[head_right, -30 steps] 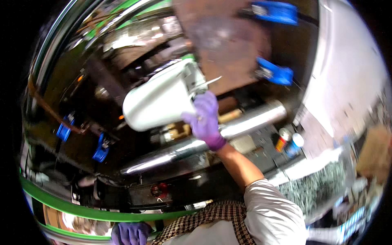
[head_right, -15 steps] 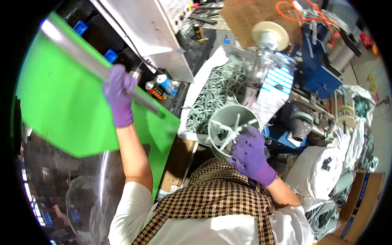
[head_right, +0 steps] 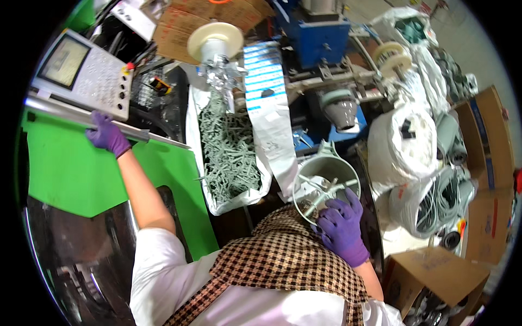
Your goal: The person assembles light green electric kettles by hand in a workshop setting. They pick up kettle bodies and lids from nearby piles, fit the lids onto the bodies, and place the assembled units into a cardboard box. The process is repeated continuously throughout the clip.
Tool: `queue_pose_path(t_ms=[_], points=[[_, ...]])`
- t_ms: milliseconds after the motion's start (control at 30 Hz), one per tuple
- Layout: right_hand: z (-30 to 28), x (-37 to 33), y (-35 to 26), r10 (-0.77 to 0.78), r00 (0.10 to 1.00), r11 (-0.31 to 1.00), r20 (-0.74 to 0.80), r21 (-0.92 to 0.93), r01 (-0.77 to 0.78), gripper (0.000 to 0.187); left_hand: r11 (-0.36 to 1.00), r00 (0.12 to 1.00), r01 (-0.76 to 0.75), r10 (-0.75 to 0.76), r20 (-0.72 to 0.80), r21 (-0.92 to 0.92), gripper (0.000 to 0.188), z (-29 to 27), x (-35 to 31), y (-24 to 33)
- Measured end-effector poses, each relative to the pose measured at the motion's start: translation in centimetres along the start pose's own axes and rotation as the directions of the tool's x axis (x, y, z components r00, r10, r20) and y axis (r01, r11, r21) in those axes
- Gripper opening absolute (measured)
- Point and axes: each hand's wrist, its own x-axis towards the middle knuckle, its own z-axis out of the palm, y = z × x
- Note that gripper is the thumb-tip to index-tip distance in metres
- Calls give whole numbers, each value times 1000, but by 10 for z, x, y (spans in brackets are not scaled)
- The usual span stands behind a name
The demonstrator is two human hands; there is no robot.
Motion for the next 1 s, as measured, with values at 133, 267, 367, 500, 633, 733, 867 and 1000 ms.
queue_pose_path(t_ms=[133, 267, 367, 500, 633, 733, 867, 1000], points=[[19, 25, -14, -15, 999, 1000, -43, 25, 16, 27, 704, 911, -319, 413, 0, 634, 49, 17, -10, 42], [42, 48, -29, -89, 996, 995, 3, 32, 89, 25, 633, 799, -601, 453, 396, 488, 59, 12, -87, 71], [61, 51, -55, -168, 985, 986, 49, -10, 169, 23, 915, 580, -369, 90, 810, 162, 42, -14, -226, 114], [55, 47, -65, -246, 964, 959, 98, 168, 228, 24, 918, 32, -369, -148, 989, 149, 22, -58, -357, 156], [81, -18, 53, -52, 990, 981, 134, 194, 25, 35, 991, -77, -90, -107, 991, 100, 17, -30, -314, 236], [8, 119, 26, -167, 982, 827, 91, 555, 90, 39, 967, 30, -41, 251, 968, -250, 16, -26, -350, 242], [51, 54, 122, -142, 990, 957, -21, 253, 143, 18, 912, 4, -230, 350, 937, -340, 27, -33, -323, 235], [33, -87, 236, 645, 628, 753, -435, 501, -427, 24, 861, 191, -506, 43, 981, 61, 44, -75, -246, 191]])
